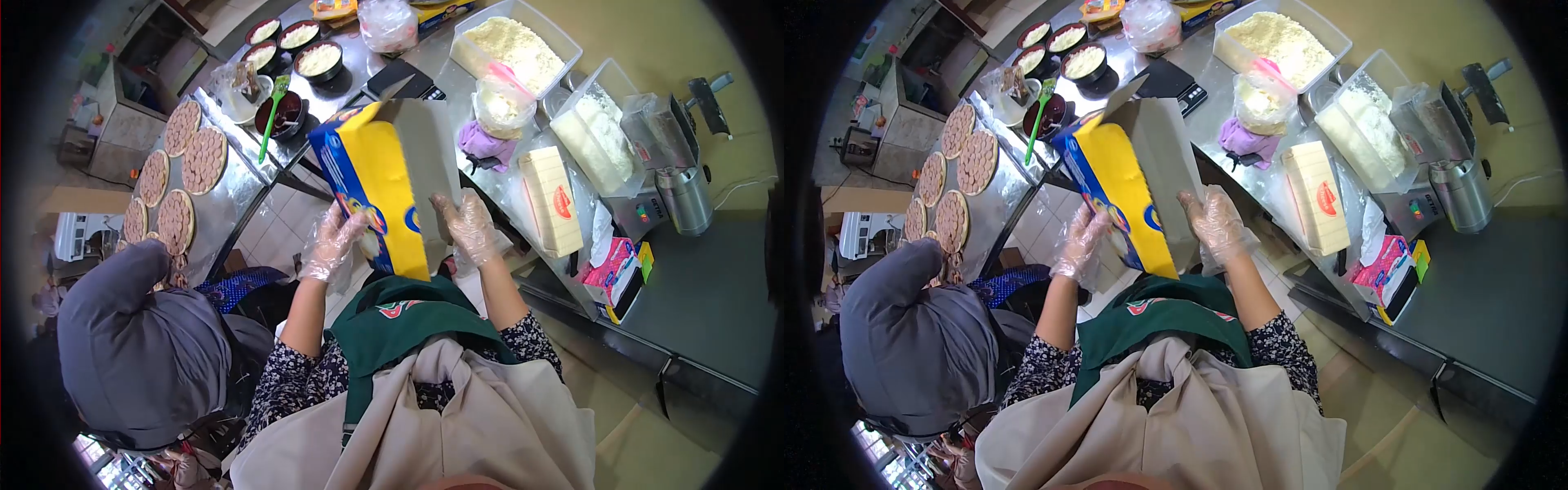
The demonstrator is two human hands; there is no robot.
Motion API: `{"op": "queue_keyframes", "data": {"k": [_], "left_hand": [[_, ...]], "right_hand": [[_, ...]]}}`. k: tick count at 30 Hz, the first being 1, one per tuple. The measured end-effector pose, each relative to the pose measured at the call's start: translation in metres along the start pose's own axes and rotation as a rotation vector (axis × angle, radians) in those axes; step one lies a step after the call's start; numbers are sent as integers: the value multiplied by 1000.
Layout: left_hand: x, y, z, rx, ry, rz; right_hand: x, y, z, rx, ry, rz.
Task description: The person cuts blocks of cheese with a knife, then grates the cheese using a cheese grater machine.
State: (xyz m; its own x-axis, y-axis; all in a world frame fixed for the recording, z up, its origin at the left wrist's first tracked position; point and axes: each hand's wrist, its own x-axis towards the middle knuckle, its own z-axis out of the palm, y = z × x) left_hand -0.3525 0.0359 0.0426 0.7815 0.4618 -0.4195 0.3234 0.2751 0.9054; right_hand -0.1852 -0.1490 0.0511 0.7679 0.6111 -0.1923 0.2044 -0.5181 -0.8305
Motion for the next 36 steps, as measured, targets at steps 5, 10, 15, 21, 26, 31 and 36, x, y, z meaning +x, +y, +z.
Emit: {"op": "queue_keyframes", "data": {"k": [5,10,15,21,26,31,36], "left_hand": [[-6,-60,-17,-131,94,0],[-28,-107,-22,-149,103,-456],[-47,-180,7,-309,259,-612],[-26,-246,1,-659,442,-685],[-2,-303,-1,-891,372,-802],[24,-335,19,-889,267,-856],[61,-371,32,-767,412,-853]], "right_hand": [[0,-3,51,-109,-2,149],[16,67,109,163,-189,271],[26,90,139,151,-493,462],[51,174,180,526,-619,872],[68,236,202,659,-699,997],[82,300,229,406,-738,1117],[94,337,216,787,-695,796]]}}
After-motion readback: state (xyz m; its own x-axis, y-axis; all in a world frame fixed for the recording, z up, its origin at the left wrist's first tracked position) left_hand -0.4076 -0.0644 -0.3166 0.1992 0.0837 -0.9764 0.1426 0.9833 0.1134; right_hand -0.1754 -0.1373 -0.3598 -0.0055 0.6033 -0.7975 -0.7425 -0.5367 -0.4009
